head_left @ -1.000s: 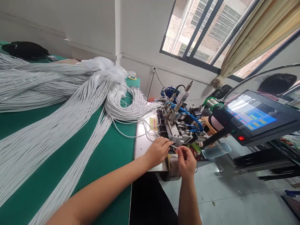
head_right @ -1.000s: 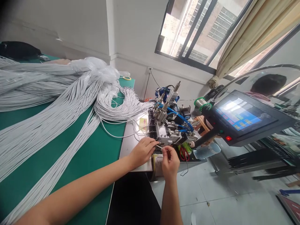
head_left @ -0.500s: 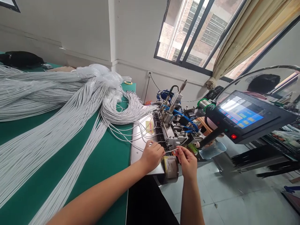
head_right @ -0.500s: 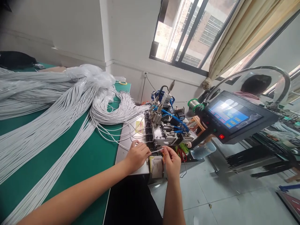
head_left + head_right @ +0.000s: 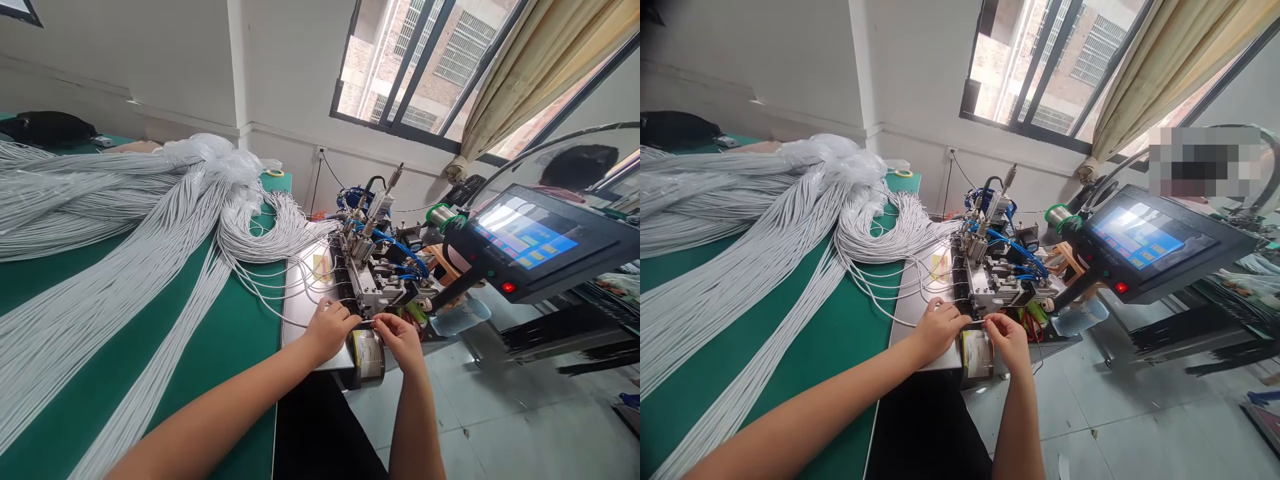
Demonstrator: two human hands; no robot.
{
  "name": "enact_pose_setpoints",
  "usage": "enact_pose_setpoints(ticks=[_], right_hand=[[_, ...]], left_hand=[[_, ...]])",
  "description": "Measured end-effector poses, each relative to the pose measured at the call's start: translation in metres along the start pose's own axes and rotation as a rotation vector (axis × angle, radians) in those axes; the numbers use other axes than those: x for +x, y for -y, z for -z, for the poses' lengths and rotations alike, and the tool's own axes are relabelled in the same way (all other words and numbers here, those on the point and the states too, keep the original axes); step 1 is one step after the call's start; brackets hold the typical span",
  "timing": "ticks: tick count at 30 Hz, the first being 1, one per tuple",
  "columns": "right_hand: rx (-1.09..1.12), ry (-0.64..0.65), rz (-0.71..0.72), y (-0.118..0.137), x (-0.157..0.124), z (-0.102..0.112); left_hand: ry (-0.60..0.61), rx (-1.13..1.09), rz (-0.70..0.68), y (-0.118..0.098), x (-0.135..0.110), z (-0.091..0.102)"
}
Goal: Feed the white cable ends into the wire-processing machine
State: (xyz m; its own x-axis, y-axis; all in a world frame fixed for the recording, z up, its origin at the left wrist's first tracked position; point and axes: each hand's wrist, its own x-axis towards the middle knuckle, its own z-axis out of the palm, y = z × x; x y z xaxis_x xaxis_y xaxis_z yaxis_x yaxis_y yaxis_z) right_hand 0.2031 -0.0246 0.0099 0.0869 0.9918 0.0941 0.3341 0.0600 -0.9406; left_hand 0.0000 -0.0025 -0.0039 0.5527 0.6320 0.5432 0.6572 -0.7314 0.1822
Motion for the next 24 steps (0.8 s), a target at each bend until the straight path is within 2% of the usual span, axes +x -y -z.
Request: enact_pose_setpoints(ticks=[4, 7, 11, 15, 24], right_hand=[[-0.301, -0.011, 0.106, 0.004, 0.002, 0.002], [-0.353, 0.007, 0.159, 0.002, 0.006, 0.001], [-0.257, 0.007, 0.164, -0.012, 0.016, -0.004], [-0.06, 0.068, 0.127, -0.026, 0.025, -0.008], [0.138, 0.11, -0.022, -0.03, 0.026, -0.01]], left_hand=[[0.023, 0.039, -0.049, -0.001, 0.0, 0.001], [0.021, 0.075, -0.047, -0.001, -0.001, 0.0], [0.037, 0.097, -0.002, -0.003, -0.001, -0.001], [0.067, 0.092, 0.045, -0.004, -0.001, 0.002], [0.087, 0.077, 0.06, -0.004, 0.0, 0.002]])
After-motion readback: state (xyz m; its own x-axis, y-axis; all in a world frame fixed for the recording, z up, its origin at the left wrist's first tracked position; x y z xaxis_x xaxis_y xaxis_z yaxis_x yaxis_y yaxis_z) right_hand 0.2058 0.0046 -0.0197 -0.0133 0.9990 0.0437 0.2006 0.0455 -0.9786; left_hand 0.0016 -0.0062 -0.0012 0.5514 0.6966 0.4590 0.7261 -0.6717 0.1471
